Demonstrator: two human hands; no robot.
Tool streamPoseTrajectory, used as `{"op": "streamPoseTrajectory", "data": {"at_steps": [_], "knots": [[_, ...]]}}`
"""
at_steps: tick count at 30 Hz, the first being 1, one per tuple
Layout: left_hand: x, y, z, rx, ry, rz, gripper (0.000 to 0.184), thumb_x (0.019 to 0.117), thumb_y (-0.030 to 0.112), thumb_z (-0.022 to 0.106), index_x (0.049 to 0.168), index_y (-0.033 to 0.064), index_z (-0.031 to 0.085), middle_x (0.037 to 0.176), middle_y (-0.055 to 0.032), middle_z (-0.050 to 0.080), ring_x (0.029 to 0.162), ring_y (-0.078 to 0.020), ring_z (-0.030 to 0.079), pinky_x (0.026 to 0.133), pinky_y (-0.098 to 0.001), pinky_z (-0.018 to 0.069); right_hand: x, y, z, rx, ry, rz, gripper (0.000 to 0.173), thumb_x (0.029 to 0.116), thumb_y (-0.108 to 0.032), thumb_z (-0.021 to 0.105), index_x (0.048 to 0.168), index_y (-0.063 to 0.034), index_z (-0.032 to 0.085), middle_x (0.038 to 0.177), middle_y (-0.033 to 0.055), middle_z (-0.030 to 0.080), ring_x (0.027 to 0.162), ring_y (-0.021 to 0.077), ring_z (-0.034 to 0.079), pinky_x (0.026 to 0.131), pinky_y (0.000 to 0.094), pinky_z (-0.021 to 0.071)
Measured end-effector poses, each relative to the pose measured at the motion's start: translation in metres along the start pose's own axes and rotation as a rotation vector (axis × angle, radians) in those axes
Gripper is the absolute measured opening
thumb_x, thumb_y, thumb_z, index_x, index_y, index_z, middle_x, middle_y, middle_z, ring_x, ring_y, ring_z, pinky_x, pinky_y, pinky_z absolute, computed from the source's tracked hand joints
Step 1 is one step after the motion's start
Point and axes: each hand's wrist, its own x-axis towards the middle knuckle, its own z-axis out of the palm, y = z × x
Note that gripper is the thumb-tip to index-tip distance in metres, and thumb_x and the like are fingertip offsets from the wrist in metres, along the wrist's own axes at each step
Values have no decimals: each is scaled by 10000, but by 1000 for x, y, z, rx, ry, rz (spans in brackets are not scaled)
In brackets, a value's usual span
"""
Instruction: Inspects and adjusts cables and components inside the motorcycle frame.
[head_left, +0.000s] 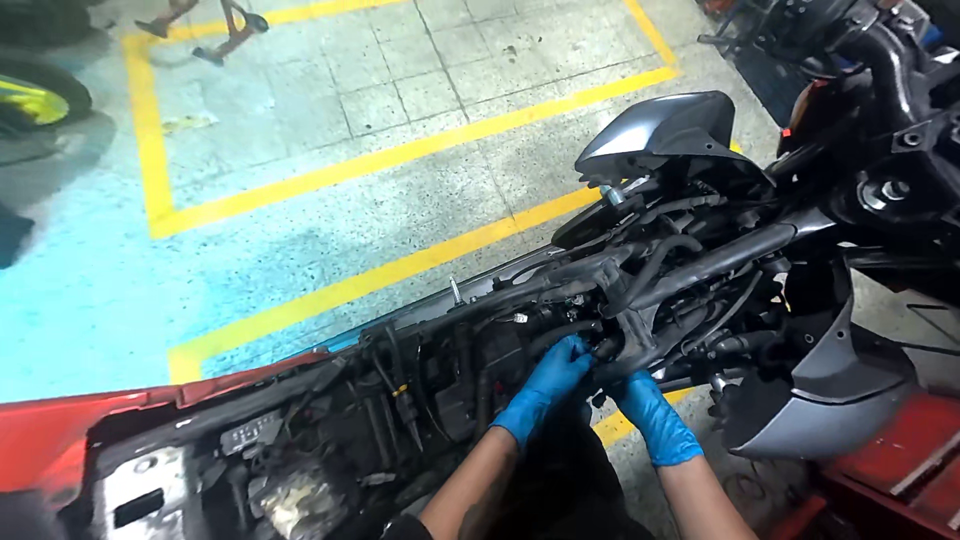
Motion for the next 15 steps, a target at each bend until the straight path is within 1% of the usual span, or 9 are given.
{"op": "streamPoseTrajectory", "data": {"at_steps": [1,2,3,6,8,10,12,14,15], "knots": [[0,0,0,37,-9,15,349,1016,243,613,1295,33,623,1287,-159,655,1211,-245,629,1072,-444,494,-6,1,6,-59,95,-39,192,1057,-68,467,1173,9,599,992,120,662,875,183,652,753,378,576],[2,1,0,110,-44,16,442,1032,252,599,1425,50,562,1426,-157,596,1338,-246,568,1160,-442,434,-12,2,13,-104,201,-82,197,1043,-57,492,1157,36,622,998,145,669,885,196,656,766,386,577],[5,3,1,192,-73,26,459,1044,248,575,1459,57,538,1476,-156,561,1388,-251,530,1193,-445,399,-16,1,20,-113,292,-122,193,1024,-38,521,1139,59,642,1004,168,677,897,211,661,788,398,575],[13,2,1,315,-118,119,313,1055,191,551,1275,-6,653,1352,-191,631,1308,-273,581,1158,-418,419,-17,2,33,32,416,-193,123,977,20,573,1070,62,641,952,164,676,861,201,665,767,380,575],[16,2,-2,378,-152,166,273,1057,149,527,1218,-28,660,1290,-206,648,1256,-291,605,1132,-429,436,-13,4,30,75,404,-180,118,982,20,571,1072,55,640,947,155,675,855,192,663,761,373,573],[14,10,-4,524,-171,197,286,1063,120,480,1241,-31,644,1308,-210,640,1272,-309,599,1136,-456,430,-9,4,24,107,349,-138,108,1013,-16,529,1031,20,629,871,110,656,779,165,646,705,347,562],[9,16,-1,694,-165,216,334,1065,122,448,1314,-14,625,1400,-197,600,1335,-311,565,1160,-463,416,-7,5,14,168,259,-80,208,1083,-89,417,1018,-8,598,811,66,613,719,143,612,676,326,555],[2,27,2,873,-141,232,343,1048,143,457,1322,13,617,1396,-188,587,1277,-336,603,1072,-499,494,-6,3,8,174,196,-51,275,1114,-130,346,972,-40,564,747,27,578,658,119,580,641,299,536],[-1,35,1,945,-154,214,352,1050,155,451,1334,15,604,1397,-195,582,1246,-357,620,1019,-529,523,-7,2,6,118,164,-62,278,1110,-120,340,976,-39,570,764,22,583,679,110,581,660,293,533]]}}
